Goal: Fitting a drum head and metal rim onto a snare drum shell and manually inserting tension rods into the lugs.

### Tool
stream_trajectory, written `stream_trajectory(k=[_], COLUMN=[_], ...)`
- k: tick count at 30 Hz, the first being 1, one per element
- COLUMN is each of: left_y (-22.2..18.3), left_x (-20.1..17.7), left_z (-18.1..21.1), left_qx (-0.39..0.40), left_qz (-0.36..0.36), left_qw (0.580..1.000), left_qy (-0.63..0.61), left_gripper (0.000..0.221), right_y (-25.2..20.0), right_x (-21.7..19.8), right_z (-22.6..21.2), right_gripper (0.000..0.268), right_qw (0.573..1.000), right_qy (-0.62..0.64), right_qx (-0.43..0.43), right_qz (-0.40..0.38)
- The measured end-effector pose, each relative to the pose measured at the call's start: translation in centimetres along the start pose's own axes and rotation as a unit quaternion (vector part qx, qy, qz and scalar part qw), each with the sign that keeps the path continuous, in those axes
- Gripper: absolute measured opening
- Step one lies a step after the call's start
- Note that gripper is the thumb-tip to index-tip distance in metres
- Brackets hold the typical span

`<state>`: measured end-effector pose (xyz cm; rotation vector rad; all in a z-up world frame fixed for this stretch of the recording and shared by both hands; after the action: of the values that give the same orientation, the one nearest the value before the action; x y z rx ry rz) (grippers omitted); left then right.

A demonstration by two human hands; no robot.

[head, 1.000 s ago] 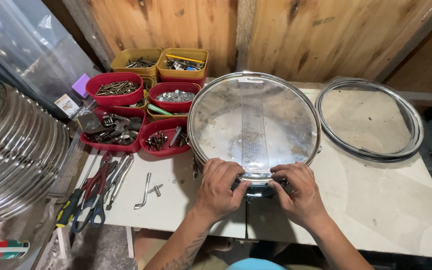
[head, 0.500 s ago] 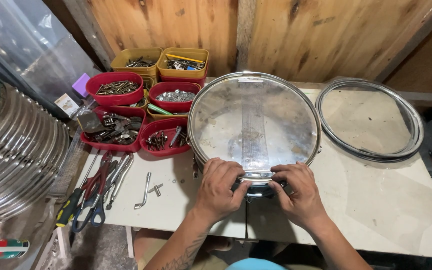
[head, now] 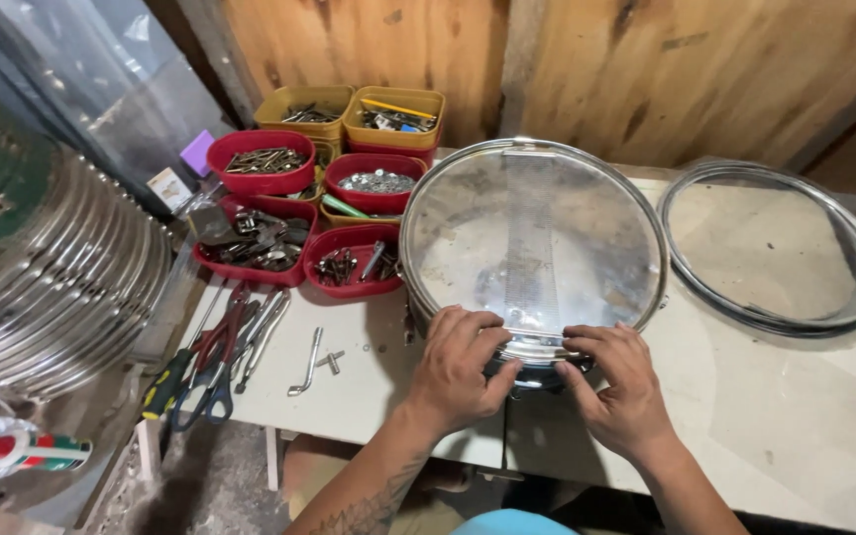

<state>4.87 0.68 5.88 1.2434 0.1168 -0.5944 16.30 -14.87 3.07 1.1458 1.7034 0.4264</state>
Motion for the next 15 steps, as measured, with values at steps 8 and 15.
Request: stream_trajectory(k=[8,15], left_y=[-0.6,-10.8], left_x=[-2.8,-11.4], left_z=[0.9,-2.9], left_qx=[-0.021,-0.093], left_qz=[0.029,0.031], left_qw=[0.999,0.993], left_qy=[-0.024,0.072], left_gripper=[0.025,0.013], right_y=[-1.0,-8.3], right_x=[-2.4,-5.4], right_z=[-1.3,2.7], right_gripper=[0.034,0.022], right_qw=[0.996,0.991], right_qy=[-0.010,-0.033], right_qx=[-0.044,0.061], right_qz=[0.082,0.116])
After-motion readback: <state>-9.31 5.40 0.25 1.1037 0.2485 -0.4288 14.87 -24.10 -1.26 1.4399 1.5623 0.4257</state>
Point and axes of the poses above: each hand's wrist, its own y-axis towards the middle knuckle, its own x-axis out of the palm, z = x × y, the point moved 8 cm from there along y, towards the middle knuckle, and after that the axes turned 11 degrees about z, right-handed, at the moved point
